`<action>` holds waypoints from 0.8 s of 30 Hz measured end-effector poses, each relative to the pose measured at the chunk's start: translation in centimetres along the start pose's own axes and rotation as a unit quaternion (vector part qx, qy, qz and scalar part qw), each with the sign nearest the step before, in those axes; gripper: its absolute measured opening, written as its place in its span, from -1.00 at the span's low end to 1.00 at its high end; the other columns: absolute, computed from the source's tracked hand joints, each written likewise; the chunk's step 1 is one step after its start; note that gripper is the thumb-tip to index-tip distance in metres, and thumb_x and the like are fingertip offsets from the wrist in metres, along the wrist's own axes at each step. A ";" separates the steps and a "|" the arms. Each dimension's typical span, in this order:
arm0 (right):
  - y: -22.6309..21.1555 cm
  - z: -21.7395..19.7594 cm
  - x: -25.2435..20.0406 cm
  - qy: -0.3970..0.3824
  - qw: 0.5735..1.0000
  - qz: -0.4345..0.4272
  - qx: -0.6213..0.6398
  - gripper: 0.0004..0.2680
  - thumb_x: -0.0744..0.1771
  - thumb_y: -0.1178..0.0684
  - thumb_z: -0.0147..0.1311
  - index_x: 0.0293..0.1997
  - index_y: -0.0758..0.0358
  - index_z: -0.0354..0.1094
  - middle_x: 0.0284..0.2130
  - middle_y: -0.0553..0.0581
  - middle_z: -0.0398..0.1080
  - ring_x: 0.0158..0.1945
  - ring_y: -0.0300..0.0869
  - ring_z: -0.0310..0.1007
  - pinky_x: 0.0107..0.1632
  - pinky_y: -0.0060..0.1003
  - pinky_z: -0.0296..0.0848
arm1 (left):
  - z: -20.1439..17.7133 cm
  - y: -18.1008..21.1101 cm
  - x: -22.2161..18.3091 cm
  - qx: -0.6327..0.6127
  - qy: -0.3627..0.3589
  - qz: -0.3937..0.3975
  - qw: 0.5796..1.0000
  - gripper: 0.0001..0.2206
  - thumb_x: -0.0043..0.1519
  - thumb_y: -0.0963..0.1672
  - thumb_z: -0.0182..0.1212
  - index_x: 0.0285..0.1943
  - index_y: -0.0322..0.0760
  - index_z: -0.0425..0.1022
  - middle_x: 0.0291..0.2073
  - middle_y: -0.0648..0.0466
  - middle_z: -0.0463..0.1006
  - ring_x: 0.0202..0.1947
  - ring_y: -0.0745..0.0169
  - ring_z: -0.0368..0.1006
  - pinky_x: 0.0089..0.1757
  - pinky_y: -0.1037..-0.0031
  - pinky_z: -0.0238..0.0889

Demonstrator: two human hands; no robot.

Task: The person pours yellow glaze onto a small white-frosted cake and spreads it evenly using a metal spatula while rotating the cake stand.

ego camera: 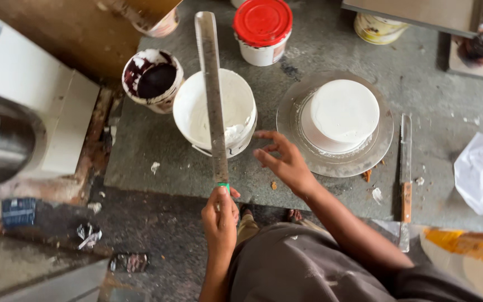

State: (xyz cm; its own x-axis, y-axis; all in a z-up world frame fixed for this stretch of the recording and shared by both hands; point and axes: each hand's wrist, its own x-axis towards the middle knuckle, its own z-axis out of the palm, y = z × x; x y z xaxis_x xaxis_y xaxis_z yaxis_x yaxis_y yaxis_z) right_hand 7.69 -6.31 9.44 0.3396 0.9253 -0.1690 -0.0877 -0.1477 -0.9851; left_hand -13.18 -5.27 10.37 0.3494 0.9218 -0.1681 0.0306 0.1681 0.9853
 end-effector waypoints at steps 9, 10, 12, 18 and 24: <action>-2.9 -0.4 -6.4 -0.171 0.975 -0.117 0.080 -0.53 0.40 -0.03 0.09 0.46 0.33 0.03 0.25 0.30 0.35 0.28 -0.03 0.38 0.29 -0.13 0.44 | 3.6 -0.6 -6.3 0.000 -0.020 -0.036 0.999 -0.64 0.43 0.01 -0.13 -0.13 -0.35 0.45 -0.67 0.24 0.22 -0.67 0.49 0.13 -0.57 0.51 0.02; -3.0 -0.1 -7.1 -0.178 0.972 -0.127 0.083 -0.52 0.40 0.00 0.07 0.47 0.32 -0.02 0.27 0.31 0.34 0.31 0.01 0.39 0.30 -0.10 0.44 | 3.4 -0.5 -6.4 -0.002 -0.018 -0.031 0.999 -0.64 0.43 0.01 -0.13 -0.13 -0.35 0.45 -0.67 0.24 0.22 -0.67 0.49 0.13 -0.57 0.51 0.02; -3.3 0.4 -8.0 -0.170 0.975 -0.089 0.110 -0.54 0.39 0.05 0.06 0.46 0.32 -0.03 0.21 0.35 0.37 0.27 0.03 0.41 0.26 -0.08 0.45 | 2.9 -0.2 -6.5 0.119 -0.071 0.032 0.990 -0.62 0.48 0.02 -0.21 -0.05 -0.29 0.47 -0.69 0.18 0.28 -0.65 0.43 0.22 -0.49 0.47 0.12; -4.1 2.6 -7.2 -0.045 0.988 -0.058 0.140 -0.60 0.35 0.19 -0.06 0.38 0.29 -0.03 -0.12 0.36 0.53 0.01 0.02 0.57 0.09 -0.09 0.55 | -0.3 1.9 -3.0 0.164 -0.221 0.045 0.960 -0.68 0.37 0.02 -0.01 -0.05 -0.31 0.44 -0.67 0.03 0.44 -0.67 0.23 0.43 -0.52 0.34 0.20; -3.7 7.7 -3.4 0.140 0.966 -0.038 0.214 -0.70 0.37 0.26 -0.15 0.27 0.45 0.17 -0.38 0.22 0.42 -0.33 -0.08 0.44 -0.25 -0.18 0.43 | -8.1 2.5 3.1 0.171 -0.253 0.161 0.938 -0.71 0.34 -0.03 0.16 0.01 -0.33 0.59 -0.37 0.00 0.66 -0.44 0.26 0.61 -0.38 0.46 0.46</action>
State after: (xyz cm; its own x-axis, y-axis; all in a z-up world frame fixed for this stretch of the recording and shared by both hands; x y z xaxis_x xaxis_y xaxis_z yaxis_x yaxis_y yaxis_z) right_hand -0.32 -6.24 13.86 0.5943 0.7885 -0.1581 -0.4125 0.1301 -0.9016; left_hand -19.57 0.79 12.05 0.7893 0.6072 0.0915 0.1160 -0.2938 0.9488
